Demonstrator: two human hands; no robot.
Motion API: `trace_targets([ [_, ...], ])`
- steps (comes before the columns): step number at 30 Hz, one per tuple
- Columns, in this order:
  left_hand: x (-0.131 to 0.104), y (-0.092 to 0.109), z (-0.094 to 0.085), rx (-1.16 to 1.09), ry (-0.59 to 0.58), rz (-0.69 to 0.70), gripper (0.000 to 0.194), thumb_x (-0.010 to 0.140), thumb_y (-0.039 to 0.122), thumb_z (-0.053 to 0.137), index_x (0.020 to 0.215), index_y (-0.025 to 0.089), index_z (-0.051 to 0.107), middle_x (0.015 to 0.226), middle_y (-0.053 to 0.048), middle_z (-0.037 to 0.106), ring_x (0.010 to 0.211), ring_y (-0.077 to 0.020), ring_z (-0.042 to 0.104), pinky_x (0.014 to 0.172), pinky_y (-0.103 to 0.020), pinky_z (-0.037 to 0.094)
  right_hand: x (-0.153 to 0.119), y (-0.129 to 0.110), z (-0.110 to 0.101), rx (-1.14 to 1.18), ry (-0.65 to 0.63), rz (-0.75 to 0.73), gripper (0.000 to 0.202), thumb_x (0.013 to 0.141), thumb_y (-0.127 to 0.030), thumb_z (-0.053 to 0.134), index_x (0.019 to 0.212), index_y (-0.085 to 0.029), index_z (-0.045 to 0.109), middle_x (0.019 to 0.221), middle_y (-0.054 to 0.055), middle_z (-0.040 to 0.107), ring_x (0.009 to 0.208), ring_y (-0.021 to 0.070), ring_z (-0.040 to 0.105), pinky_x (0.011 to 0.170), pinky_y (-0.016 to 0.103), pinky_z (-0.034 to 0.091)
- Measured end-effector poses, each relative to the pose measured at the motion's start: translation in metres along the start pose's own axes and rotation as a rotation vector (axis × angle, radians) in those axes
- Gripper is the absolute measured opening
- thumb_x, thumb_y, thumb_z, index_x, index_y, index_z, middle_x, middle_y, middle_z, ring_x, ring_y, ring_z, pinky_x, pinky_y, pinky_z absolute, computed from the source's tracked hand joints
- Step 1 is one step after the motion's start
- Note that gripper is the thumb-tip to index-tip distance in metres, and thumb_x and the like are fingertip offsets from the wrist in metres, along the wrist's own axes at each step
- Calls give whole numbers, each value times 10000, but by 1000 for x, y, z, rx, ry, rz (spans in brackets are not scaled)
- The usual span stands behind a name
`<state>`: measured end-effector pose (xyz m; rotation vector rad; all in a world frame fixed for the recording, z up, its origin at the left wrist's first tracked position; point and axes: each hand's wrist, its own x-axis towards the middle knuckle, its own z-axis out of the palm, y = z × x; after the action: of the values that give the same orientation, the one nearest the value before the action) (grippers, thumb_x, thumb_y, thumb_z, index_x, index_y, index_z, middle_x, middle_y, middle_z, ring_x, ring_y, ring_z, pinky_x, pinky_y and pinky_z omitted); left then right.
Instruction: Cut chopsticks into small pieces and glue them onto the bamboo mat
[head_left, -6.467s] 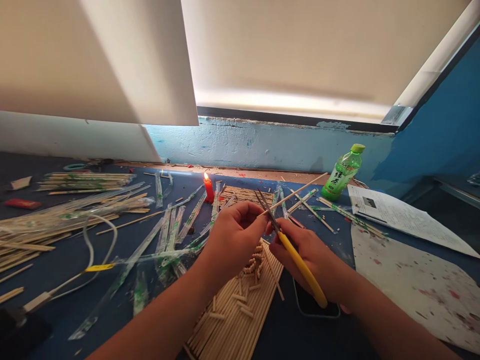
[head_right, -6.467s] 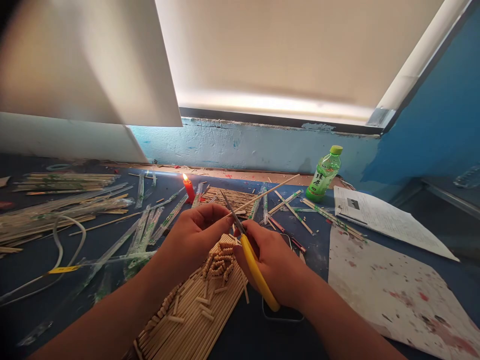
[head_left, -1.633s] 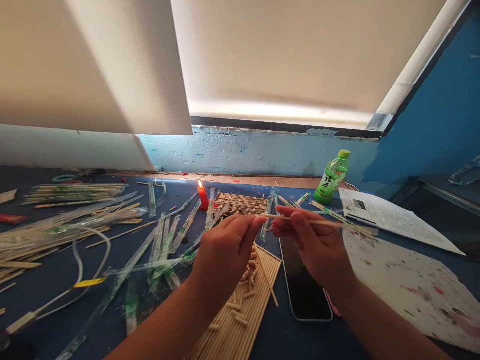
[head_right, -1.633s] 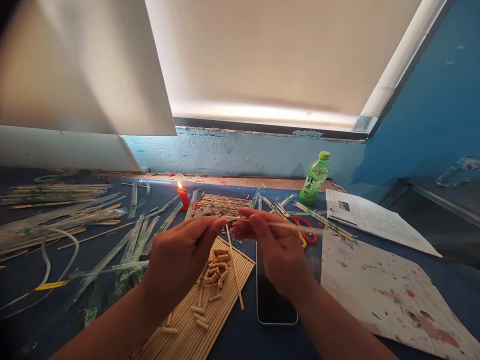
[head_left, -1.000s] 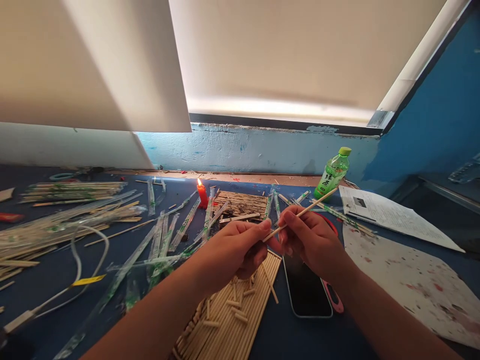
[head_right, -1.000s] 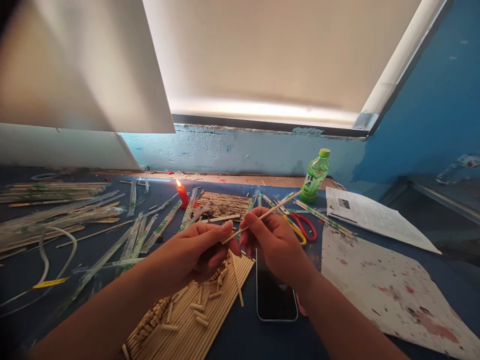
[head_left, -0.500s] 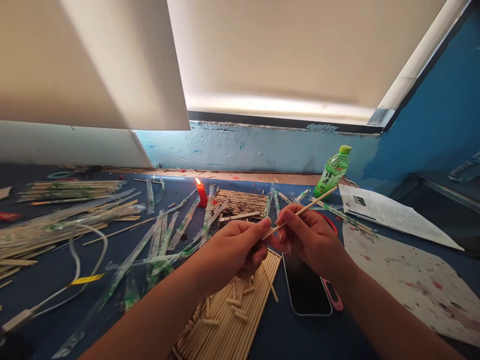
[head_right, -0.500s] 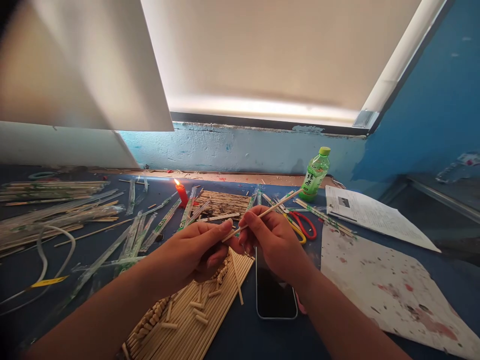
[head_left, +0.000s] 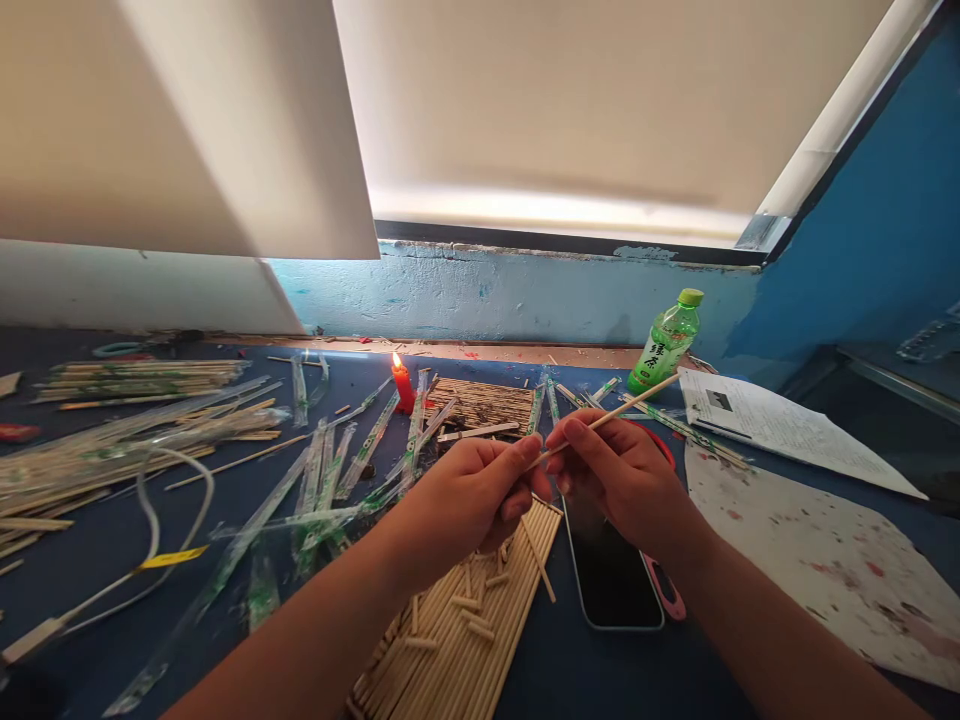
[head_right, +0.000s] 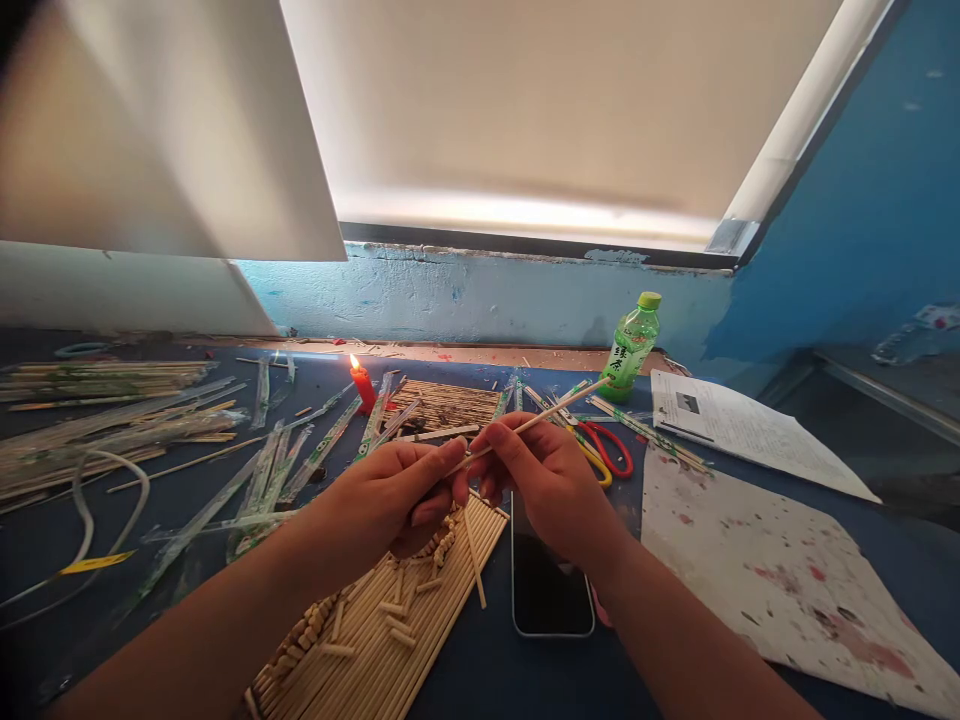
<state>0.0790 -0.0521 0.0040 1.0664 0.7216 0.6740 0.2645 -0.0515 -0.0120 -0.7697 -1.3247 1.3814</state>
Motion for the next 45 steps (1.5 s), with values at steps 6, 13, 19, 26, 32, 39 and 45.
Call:
trace_targets([
  [6, 1, -5, 1, 47, 21, 66, 431, 981, 495, 523, 715, 164, 600, 501, 78, 372, 384, -44, 243, 375, -209, 156, 0, -4, 2, -117, -22, -20, 105, 905, -297, 726, 913, -193, 718, 703, -9, 690, 626, 97, 599, 620, 230, 501],
  [13, 1, -5, 1, 126, 14, 89, 488, 983, 547, 485, 800, 142, 686, 528, 73, 345, 404, -50, 263, 382, -216, 168, -1, -6, 3, -158, -44, 5, 111, 895, -289, 722, 869, -181, 720, 663, -14, 651, 640, 115, 563, 631, 268, 465],
  [19, -3, 4, 1, -2, -57, -11, 462, 1006, 475, 464, 838, 116, 702, 538, 61, 377, 412, -47, 239, 393, -214, 135, -2, -6, 3, -147, -36, 43, 132, 909, -274, 701, 830, -167, 695, 647, -23, 632, 622, 98, 531, 630, 256, 444],
  [26, -6, 5, -3, 2, -131, -32, 390, 1010, 412, 490, 894, 116, 715, 551, 78, 345, 415, -43, 232, 397, -207, 152, -1, -4, -2, -222, 19, 78, 181, 874, -341, 745, 810, -174, 717, 687, -12, 650, 640, 103, 562, 634, 249, 464],
  [32, -6, 5, -5, -40, -149, -71, 385, 998, 440, 509, 860, 125, 682, 567, 76, 359, 418, -43, 233, 402, -216, 143, -2, -2, -3, -215, 42, 71, 165, 848, -357, 774, 831, -196, 748, 746, -7, 675, 663, 105, 584, 632, 241, 475],
  [39, -6, 5, -6, -28, -179, -75, 392, 998, 441, 501, 851, 123, 678, 568, 77, 347, 425, -50, 218, 401, -221, 135, -1, -2, -4, -186, 20, 101, 200, 852, -369, 770, 815, -176, 737, 714, -10, 667, 645, 99, 574, 624, 232, 467],
  [45, -8, 4, -7, -34, -205, -71, 387, 1002, 440, 503, 903, 121, 698, 587, 81, 341, 433, -45, 212, 406, -221, 139, -2, -2, -4, -128, -2, 136, 189, 850, -361, 773, 829, -177, 740, 720, -9, 666, 644, 101, 572, 634, 237, 470],
])
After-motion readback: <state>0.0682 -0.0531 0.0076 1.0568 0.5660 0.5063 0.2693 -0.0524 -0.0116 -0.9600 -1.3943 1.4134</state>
